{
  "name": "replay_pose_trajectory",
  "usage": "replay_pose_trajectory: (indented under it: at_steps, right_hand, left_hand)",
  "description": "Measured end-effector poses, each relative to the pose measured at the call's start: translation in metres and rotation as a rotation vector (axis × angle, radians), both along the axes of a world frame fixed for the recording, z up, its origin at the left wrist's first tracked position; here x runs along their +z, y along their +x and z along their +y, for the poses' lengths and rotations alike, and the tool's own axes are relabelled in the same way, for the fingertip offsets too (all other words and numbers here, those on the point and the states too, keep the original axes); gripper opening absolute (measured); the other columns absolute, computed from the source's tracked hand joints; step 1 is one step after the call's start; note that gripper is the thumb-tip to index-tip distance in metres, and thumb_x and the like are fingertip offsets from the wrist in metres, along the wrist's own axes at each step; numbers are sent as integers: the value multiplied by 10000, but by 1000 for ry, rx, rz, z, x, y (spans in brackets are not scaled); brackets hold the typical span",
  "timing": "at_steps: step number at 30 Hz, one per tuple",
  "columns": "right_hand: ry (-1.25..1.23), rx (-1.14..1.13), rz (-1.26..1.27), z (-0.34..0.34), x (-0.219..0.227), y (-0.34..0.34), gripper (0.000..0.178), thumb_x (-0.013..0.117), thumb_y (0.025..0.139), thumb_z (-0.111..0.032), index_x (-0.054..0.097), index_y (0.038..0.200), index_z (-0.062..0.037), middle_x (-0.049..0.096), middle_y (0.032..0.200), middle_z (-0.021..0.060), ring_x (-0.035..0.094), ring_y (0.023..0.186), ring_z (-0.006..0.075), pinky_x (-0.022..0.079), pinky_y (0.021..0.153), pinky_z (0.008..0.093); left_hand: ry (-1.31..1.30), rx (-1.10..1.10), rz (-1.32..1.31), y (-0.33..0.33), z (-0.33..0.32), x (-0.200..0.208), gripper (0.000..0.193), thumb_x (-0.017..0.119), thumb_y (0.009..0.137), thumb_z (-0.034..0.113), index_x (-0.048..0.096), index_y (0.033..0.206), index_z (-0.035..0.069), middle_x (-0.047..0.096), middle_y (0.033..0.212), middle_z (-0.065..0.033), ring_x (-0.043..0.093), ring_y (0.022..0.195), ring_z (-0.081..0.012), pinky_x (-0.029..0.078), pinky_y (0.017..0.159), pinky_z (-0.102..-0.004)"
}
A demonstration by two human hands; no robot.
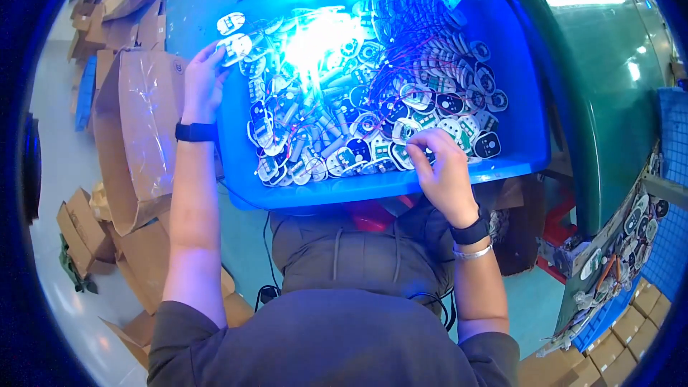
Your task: Assembling small electronic devices by connecting batteries and wires to circuit boards and placing them into plastic housings.
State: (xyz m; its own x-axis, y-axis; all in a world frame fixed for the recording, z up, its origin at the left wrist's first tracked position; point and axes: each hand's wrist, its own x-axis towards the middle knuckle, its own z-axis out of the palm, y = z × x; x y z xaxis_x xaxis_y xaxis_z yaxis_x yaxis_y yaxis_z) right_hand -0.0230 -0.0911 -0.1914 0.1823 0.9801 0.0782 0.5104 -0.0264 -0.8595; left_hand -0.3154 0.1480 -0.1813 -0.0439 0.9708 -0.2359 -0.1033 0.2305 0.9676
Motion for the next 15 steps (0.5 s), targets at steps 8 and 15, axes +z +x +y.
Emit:
replay_pose_trajectory:
  at_steps: [8, 15]
  right_hand:
    - [-36, 75, -74, 4, 3, -6, 72, 590, 759, -38, 565, 813, 3, 558, 765, 126, 552, 712, 269, 433, 633, 323]
    - [-50, 97, -65, 2, 6, -9, 75, 589, 763, -46, 564, 812, 4, 558, 760, 127, 552, 716, 275, 433, 629, 329]
  left_hand:
    - [10, -2, 83, -23, -14, -1, 348, 568, 814, 47, 475, 1138, -37, 584, 1008, -117, 596, 872, -188, 503, 732, -303]
    - [89, -149, 50, -2, -10, 24, 339, 564, 819, 46, 473, 1133, -46, 588, 1000, -125, 606, 854, -181, 513, 713, -277]
